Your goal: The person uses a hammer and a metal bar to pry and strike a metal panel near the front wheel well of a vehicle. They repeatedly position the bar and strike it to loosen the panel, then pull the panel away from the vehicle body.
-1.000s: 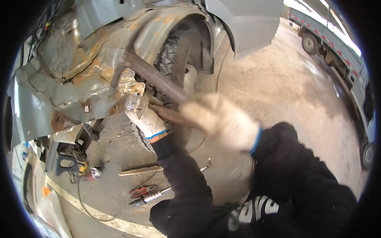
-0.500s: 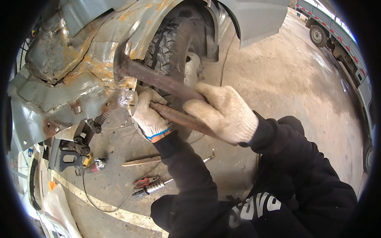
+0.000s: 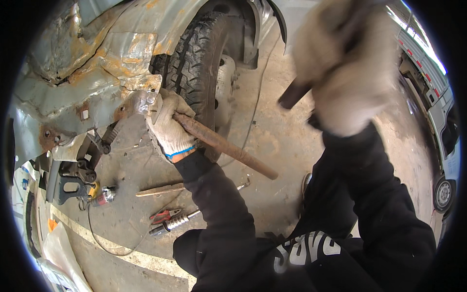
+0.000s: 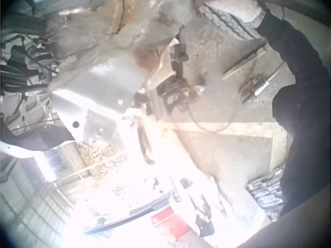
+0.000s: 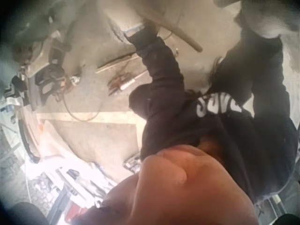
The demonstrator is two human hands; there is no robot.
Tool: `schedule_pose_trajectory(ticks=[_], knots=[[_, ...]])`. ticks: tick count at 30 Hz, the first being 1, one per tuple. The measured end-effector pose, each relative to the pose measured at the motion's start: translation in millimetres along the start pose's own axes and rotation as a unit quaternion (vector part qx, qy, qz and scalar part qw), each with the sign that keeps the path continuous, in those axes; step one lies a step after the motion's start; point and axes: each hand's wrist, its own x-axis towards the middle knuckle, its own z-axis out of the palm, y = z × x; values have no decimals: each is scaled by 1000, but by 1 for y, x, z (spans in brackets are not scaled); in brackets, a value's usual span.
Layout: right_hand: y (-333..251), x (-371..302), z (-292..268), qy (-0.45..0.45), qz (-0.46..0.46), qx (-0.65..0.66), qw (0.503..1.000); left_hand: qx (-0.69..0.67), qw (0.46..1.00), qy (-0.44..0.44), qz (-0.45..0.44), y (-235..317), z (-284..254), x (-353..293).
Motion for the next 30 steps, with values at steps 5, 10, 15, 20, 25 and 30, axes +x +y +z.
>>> schedule_pose_trajectory(ticks=[5, 10, 15, 20, 25, 30], knots=[[-3, -23, -2, -210, 445, -165, 855, -34, 998, 44, -36, -2, 3, 1], [-9, 3, -11, -83, 21, -62, 994, -21, 999, -24, 11, -2, 2, 5], [26, -40, 4, -178, 194, -225, 938, -66, 990, 121, -21, 0, 3, 2], [-10, -13, -8, -120, 199, -78, 969, -58, 998, 19, -9, -8, -3, 3], [11, -23, -14, -62, 133, 5, 989, -59, 998, 11, -21, -11, -5, 4], [40, -62, -26, -159, 338, -142, 917, -11, 1000, 9, 4, 3, 4, -2]])
